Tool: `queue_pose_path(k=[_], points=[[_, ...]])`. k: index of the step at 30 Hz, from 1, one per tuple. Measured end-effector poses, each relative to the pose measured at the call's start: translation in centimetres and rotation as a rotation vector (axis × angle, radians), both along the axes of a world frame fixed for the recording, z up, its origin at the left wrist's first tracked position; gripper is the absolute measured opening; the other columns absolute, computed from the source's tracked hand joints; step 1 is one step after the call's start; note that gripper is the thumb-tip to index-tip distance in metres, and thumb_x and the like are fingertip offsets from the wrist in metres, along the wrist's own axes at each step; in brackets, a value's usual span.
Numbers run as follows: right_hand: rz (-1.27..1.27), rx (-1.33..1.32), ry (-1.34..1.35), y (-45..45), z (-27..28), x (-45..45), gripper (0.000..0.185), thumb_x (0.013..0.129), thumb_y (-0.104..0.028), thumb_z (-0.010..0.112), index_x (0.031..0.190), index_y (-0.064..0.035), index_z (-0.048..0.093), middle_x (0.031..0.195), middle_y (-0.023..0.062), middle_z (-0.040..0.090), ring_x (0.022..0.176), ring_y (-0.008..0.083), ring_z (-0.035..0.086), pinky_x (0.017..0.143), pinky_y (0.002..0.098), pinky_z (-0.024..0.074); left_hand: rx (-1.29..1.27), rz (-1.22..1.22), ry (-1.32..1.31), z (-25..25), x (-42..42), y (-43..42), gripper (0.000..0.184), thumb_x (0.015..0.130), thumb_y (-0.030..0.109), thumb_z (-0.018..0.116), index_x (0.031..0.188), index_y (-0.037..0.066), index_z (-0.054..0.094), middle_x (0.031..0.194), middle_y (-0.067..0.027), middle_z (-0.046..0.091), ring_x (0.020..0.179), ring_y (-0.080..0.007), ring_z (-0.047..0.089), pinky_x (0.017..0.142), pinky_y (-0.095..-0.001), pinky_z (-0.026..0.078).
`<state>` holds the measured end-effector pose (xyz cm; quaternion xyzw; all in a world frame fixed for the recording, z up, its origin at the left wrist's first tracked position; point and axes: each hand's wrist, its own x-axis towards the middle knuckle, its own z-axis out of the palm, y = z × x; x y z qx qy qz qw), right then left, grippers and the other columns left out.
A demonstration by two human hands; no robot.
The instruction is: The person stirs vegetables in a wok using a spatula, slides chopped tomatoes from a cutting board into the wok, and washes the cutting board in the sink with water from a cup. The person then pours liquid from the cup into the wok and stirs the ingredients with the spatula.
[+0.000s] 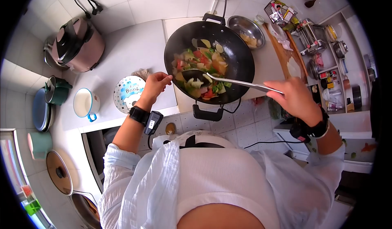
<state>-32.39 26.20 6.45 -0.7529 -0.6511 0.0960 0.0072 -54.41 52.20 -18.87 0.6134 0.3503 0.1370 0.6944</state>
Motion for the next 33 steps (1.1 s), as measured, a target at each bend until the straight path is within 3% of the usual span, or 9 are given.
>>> queue_pose_path(k=[7, 12, 15, 17, 20, 26, 28, 30, 33], points=[[-0.036, 0.054, -0.152, 4.7, -5.2, 2.7, 0.018, 0.074, -0.018, 0.065, 0.088, -0.0068, 0.067, 0.074, 0.0174, 0.061, 0.072, 0.0352, 0.058, 0.065, 0.0438, 0.0454, -0.064, 0.004, 0.058, 0.5, -0.1, 0.2, 0.022, 0.081, 0.024, 0.066, 0.072, 0.005, 0.061, 0.063, 0.0007, 0.058, 0.05, -0.0039, 0.04, 0.044, -0.0191, 0.032], [-0.13, 0.137, -0.258, 3.0, -1.9, 5.3, 0.018, 0.074, -0.016, 0.065, 0.087, -0.0044, 0.066, 0.079, 0.0155, 0.063, 0.079, 0.0362, 0.057, 0.071, 0.0432, 0.0448, -0.101, 0.042, 0.033, 0.1, -0.1, 0.1, 0.023, 0.081, 0.025, 0.066, 0.07, 0.006, 0.061, 0.062, 0.001, 0.057, 0.05, -0.0043, 0.039, 0.044, -0.0188, 0.03], [-0.039, 0.165, -0.37, 2.9, -1.8, 8.9, 0.015, 0.076, -0.015, 0.064, 0.082, -0.0014, 0.065, 0.071, 0.0161, 0.062, 0.067, 0.03, 0.061, 0.061, 0.0402, 0.0467, -0.123, 0.067, 0.02, -0.2, 0.0, -0.2, 0.022, 0.081, 0.025, 0.066, 0.071, 0.006, 0.061, 0.063, 0.001, 0.057, 0.051, -0.0044, 0.04, 0.043, -0.0187, 0.03], [-0.571, -0.29, 0.013, 4.1, -1.5, 11.2, 0.016, 0.08, -0.014, 0.062, 0.073, 0.0, 0.062, 0.059, 0.0134, 0.06, 0.048, 0.0192, 0.057, 0.045, 0.0332, 0.044, -0.136, 0.083, 0.014, -0.2, -0.1, -0.2, 0.022, 0.08, 0.026, 0.067, 0.072, 0.006, 0.061, 0.063, 0.0011, 0.057, 0.051, -0.0044, 0.04, 0.043, -0.0187, 0.03], [-0.62, -0.447, 0.368, 4.7, -3.9, 16.1, 0.022, 0.083, -0.016, 0.061, 0.067, -0.0009, 0.06, 0.052, 0.0074, 0.055, 0.036, 0.01, 0.048, 0.034, 0.0255, 0.0351, -0.144, 0.089, 0.006, -0.2, -0.1, -0.3, 0.022, 0.08, 0.026, 0.067, 0.073, 0.006, 0.061, 0.064, 0.0009, 0.057, 0.052, -0.0046, 0.04, 0.043, -0.0187, 0.03], [-0.599, -0.103, 0.842, 4.9, -15.3, 13.3, 0.021, 0.083, -0.018, 0.063, 0.092, 0.0005, 0.065, 0.055, 0.0022, 0.055, 0.041, 0.0062, 0.047, 0.038, 0.0209, 0.0344, -0.174, 0.099, -0.001, -0.1, 0.0, -0.4, 0.022, 0.081, 0.025, 0.066, 0.072, 0.006, 0.06, 0.064, 0.0006, 0.057, 0.052, -0.0047, 0.04, 0.043, -0.0186, 0.029], [-0.445, 0.104, 0.727, 4.1, -16.7, 11.5, 0.022, 0.082, -0.017, 0.062, 0.096, 0.0001, 0.065, 0.06, 0.0065, 0.06, 0.048, 0.0103, 0.054, 0.045, 0.0245, 0.0406, -0.169, 0.108, 0.013, 0.5, 0.0, -0.7, 0.021, 0.081, 0.025, 0.066, 0.072, 0.006, 0.06, 0.064, 0.0006, 0.058, 0.052, -0.0044, 0.039, 0.043, -0.0184, 0.029], [-0.034, 0.323, 0.136, 2.8, -14.3, 9.4, 0.024, 0.08, -0.015, 0.062, 0.101, -0.0031, 0.063, 0.072, 0.016, 0.063, 0.065, 0.0303, 0.062, 0.059, 0.0377, 0.0476, -0.161, 0.09, 0.027, 0.2, 0.0, -0.5, 0.02, 0.083, 0.026, 0.064, 0.073, 0.008, 0.06, 0.065, 0.002, 0.058, 0.053, -0.0036, 0.039, 0.044, -0.0179, 0.029], [0.072, 0.285, -0.077, 0.9, -10.2, 7.5, 0.026, 0.08, -0.018, 0.062, 0.103, -0.0051, 0.062, 0.072, 0.0151, 0.062, 0.063, 0.0334, 0.059, 0.057, 0.0391, 0.0468, -0.17, 0.068, 0.036, 0.0, 0.0, -0.4, 0.02, 0.085, 0.026, 0.061, 0.074, 0.01, 0.06, 0.067, 0.0034, 0.058, 0.054, -0.0027, 0.039, 0.046, -0.0172, 0.03]])
